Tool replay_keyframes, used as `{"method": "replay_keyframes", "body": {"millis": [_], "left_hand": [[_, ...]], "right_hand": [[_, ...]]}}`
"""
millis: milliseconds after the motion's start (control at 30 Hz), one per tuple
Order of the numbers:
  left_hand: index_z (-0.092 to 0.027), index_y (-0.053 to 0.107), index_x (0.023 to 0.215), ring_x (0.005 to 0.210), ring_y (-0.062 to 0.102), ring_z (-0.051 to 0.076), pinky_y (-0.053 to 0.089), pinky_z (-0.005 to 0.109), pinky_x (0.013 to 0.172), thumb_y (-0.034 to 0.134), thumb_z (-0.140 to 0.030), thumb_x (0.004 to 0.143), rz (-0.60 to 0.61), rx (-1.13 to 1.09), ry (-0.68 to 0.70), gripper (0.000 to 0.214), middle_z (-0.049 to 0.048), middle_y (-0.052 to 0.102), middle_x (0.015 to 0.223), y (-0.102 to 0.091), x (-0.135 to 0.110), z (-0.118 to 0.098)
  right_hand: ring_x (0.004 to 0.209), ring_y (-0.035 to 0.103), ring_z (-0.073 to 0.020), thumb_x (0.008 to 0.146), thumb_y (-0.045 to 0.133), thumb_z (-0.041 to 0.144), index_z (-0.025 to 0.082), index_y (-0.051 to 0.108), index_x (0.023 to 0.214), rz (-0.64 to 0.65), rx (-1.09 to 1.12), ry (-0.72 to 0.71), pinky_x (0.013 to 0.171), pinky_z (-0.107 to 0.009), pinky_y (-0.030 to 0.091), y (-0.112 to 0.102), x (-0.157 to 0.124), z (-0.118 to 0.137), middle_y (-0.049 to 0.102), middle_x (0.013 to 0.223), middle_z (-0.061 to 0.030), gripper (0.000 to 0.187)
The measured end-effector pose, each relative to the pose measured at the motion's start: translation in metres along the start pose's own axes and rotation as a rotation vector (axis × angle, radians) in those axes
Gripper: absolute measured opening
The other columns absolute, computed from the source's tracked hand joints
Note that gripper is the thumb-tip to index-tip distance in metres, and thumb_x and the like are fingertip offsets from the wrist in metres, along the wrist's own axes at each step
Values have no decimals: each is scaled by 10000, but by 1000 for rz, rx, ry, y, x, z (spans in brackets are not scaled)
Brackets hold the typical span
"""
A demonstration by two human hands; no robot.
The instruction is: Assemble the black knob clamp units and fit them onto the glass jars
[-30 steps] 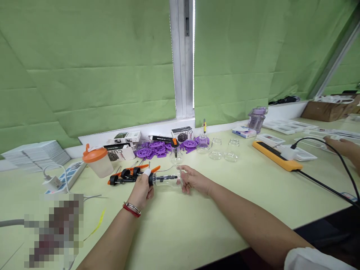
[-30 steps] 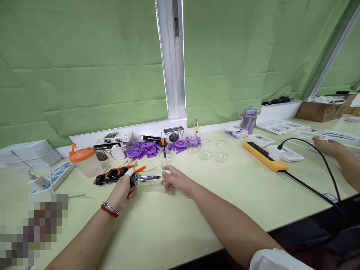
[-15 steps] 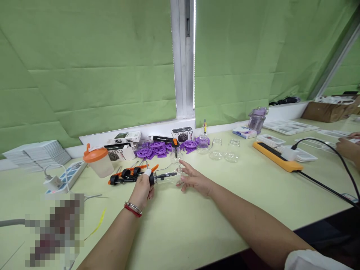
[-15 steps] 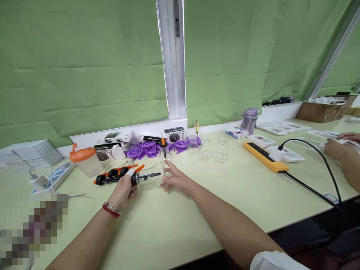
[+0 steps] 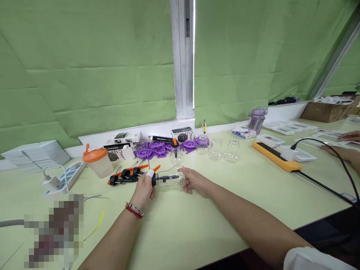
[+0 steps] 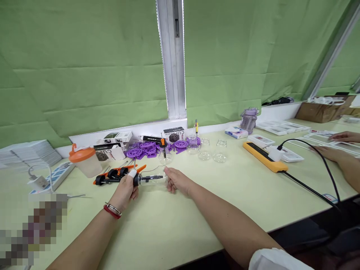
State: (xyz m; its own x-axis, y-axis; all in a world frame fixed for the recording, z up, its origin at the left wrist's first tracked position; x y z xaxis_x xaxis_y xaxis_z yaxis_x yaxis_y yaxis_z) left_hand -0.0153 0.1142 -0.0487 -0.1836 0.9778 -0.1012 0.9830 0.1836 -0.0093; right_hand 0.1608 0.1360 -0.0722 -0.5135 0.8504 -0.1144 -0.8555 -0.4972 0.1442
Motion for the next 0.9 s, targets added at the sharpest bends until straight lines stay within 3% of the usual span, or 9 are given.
{"method": "replay_keyframes", "body": {"millis": [133, 233, 333, 467, 600, 700, 800, 833, 900], "left_hand": [[-238, 383, 675, 253, 265, 88, 237, 225, 277, 459, -586, 783, 14, -13, -5, 373, -124, 276, 356, 1, 2, 2], [-241, 373, 662, 255, 271, 88, 239, 224, 280, 477, -593, 770, 13, -19, -20, 382, -123, 281, 355, -1, 3, 4], [-243, 372, 656, 253, 270, 89, 238, 225, 280, 485, -590, 764, 3, -18, -32, 381, -124, 281, 352, -2, 3, 5], [-245, 365, 645, 253, 260, 87, 234, 225, 277, 482, -602, 761, 20, -26, -19, 394, -125, 269, 354, 1, 2, 4], [-242, 376, 660, 252, 263, 88, 231, 224, 274, 480, -595, 770, 25, -19, -3, 384, -127, 267, 358, 1, 2, 3], [-243, 358, 647, 251, 275, 88, 236, 224, 278, 472, -590, 778, 15, -15, -10, 388, -122, 276, 356, -1, 3, 5], [-245, 330, 626, 251, 270, 86, 243, 226, 280, 466, -592, 782, 11, -21, -28, 404, -117, 274, 351, -3, 4, 6], [-246, 324, 622, 251, 270, 86, 242, 227, 280, 462, -594, 784, 12, -27, -31, 407, -116, 269, 349, -3, 4, 6], [-248, 319, 620, 250, 272, 89, 238, 228, 279, 459, -592, 787, 13, -38, -28, 408, -117, 259, 347, -2, 4, 5]], "right_hand": [[517, 526, -103, 839, 421, 660, 174, 512, 1131, 3, -18, 6, 397, -192, 383, 0, -1, -1, 577, 724, -25, 575], [763, 592, -138, 803, 590, 551, 216, 478, 1254, 39, 37, -76, 557, -247, 509, 3, -7, 11, 578, 1048, -90, 573], [865, 609, -147, 717, 742, 386, 336, 305, 1397, 49, 44, -101, 641, -277, 535, 2, -11, 18, 425, 1329, -94, 810], [650, 641, -146, 824, 570, 535, 288, 263, 1411, 37, -1, -53, 475, -235, 473, 0, -6, 11, 602, 1004, -82, 707], [537, 623, -152, 865, 363, 655, 210, 338, 1362, 35, -18, -6, 402, -224, 427, -3, 0, 2, 626, 803, -69, 667], [667, 652, -157, 834, 507, 595, 238, 334, 1384, 58, 13, -49, 497, -260, 499, -1, -4, 9, 612, 1035, -114, 678], [782, 652, -144, 712, 737, 398, 355, 288, 1404, 83, -3, -88, 577, -266, 518, 2, -11, 17, 392, 1383, -113, 826], [773, 653, -139, 692, 758, 364, 374, 279, 1401, 88, -15, -87, 567, -260, 509, 3, -12, 18, 357, 1408, -108, 855], [703, 650, -127, 721, 728, 384, 351, 281, 1393, 73, -21, -82, 518, -241, 474, 1, -12, 18, 448, 1316, -108, 807]]}}
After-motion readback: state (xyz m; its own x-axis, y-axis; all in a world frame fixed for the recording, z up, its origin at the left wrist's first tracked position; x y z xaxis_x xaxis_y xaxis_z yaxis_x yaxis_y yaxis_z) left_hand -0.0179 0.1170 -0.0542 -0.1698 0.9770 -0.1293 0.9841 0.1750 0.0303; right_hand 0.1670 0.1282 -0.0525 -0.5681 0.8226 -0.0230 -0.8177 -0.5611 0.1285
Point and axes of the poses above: each hand's wrist, its own x-axis towards the middle knuckle, its own y-axis out of the palm, z = x × y, the point moved 10 cm from there along x, towards the middle knuckle
